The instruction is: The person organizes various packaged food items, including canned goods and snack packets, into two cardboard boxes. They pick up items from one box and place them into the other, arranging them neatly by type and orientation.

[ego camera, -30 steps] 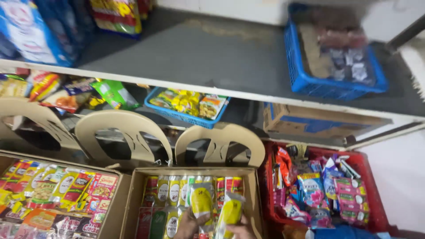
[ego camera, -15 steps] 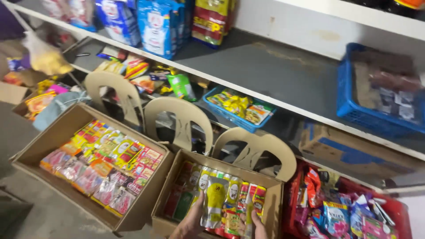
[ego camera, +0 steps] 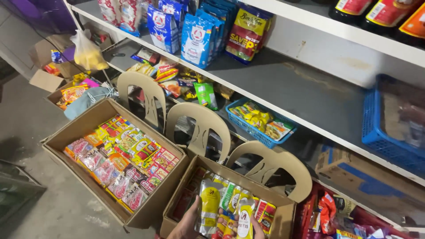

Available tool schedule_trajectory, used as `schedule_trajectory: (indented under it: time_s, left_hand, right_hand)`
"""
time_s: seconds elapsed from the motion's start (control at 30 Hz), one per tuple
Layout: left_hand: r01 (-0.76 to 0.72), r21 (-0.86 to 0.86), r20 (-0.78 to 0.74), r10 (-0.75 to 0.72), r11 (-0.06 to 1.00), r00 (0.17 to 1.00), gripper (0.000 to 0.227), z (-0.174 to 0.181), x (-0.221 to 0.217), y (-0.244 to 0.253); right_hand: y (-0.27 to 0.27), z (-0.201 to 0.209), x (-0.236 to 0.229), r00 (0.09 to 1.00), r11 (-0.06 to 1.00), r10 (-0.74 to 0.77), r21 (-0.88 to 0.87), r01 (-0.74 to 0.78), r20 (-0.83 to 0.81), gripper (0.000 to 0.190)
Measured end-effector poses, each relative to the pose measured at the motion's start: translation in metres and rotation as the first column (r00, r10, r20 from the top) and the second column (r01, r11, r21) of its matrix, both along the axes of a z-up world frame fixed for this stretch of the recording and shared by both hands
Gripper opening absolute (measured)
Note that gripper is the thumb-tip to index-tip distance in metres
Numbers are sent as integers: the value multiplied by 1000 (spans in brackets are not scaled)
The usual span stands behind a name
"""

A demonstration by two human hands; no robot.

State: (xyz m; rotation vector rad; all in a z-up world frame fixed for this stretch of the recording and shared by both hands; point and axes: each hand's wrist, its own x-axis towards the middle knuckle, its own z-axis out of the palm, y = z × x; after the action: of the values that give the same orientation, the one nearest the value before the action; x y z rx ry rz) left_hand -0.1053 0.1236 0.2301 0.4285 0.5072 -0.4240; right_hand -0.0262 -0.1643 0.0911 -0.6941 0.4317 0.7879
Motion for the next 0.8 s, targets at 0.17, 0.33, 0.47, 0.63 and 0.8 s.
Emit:
schedule_trajectory:
  time_s: [0.17, 0.33, 0.47, 0.63, 0.8]
  left_hand:
    - [-14, -92, 3, 15, 996, 1000, 82, -7, 2, 29]
    - [62, -201, 23, -59, 978, 998, 87, 24, 3, 84]
    - [150, 170, 82, -165, 974, 983, 87, 27, 10, 143]
    - [150, 278, 157, -199, 949, 967, 81, 48, 8, 205]
    - [152, 184, 318, -205, 971, 926, 83, 42, 2, 241]
  right_hand:
    - [33, 1, 4, 993, 980, 115, 164, -116, 17, 70]
    - [100, 48, -2, 983, 951, 145, 259, -171, 114, 72]
    - [177, 134, -16, 981, 976, -8, 215, -35, 196, 63]
    - [247, 176, -30, 975, 992, -125, 1, 127, 182, 52]
    - [294, 198, -44, 980, 899, -191, -390, 197, 56, 46]
